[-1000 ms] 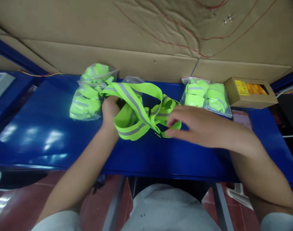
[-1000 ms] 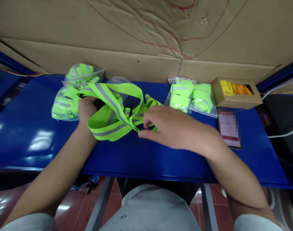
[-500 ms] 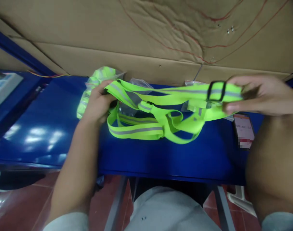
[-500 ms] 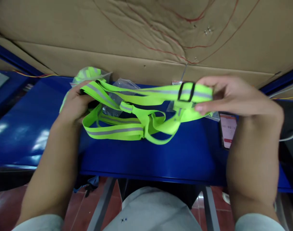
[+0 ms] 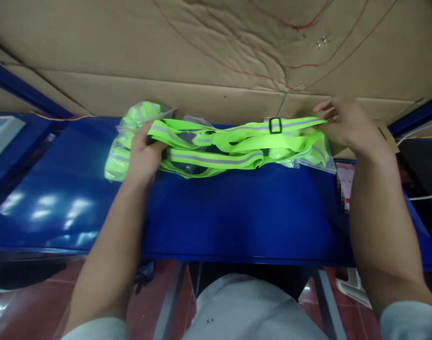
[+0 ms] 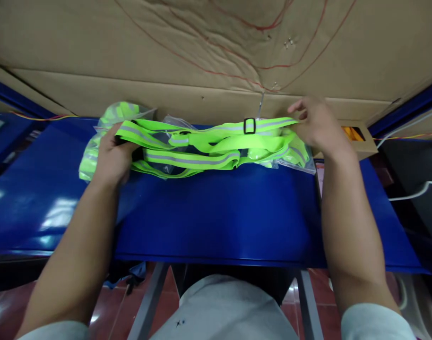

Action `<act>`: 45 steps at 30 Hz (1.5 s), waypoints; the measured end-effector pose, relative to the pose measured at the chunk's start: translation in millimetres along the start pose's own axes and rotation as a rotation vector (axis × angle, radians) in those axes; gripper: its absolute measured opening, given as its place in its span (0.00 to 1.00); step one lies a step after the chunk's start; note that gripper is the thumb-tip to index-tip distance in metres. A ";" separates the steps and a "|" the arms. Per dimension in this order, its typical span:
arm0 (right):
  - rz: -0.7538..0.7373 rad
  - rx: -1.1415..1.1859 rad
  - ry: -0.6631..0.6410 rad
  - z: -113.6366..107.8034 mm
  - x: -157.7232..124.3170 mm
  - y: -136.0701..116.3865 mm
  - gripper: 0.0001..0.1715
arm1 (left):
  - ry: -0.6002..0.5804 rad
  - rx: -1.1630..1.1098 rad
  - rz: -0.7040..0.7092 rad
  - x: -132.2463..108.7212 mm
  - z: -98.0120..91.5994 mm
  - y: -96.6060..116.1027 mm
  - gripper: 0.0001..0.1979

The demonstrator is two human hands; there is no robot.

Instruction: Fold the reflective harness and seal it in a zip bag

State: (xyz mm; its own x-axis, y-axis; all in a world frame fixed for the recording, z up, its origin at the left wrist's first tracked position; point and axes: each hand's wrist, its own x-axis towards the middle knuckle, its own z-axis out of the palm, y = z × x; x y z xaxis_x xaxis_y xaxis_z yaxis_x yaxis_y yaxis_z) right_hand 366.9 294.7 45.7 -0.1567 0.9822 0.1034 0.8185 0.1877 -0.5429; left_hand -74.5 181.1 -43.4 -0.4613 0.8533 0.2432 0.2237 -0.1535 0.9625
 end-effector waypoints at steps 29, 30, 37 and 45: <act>-0.694 0.041 -0.095 76.2 -75.4 -99.9 0.35 | -0.353 -0.866 -0.526 -45.6 21.3 64.7 0.20; -0.726 0.098 -0.106 89.6 -85.5 -112.8 0.39 | -0.363 -0.878 -0.547 -46.7 22.7 64.0 0.20; -0.389 0.538 -0.490 119.4 -108.1 -135.7 0.38 | -0.379 -0.836 -0.366 -48.0 19.3 66.4 0.23; 0.027 0.861 -0.416 105.1 -72.7 -117.5 0.21 | -0.341 -0.775 -0.228 -48.5 16.0 70.6 0.22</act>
State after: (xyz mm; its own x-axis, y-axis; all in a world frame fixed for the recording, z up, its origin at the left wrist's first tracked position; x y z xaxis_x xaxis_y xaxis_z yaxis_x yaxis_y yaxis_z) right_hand 224.1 201.2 14.3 -0.4638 0.8760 -0.1326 0.1637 -0.0624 -0.9845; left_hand -22.6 136.9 10.9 -0.1138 0.9880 0.1047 -0.5460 -0.1502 0.8242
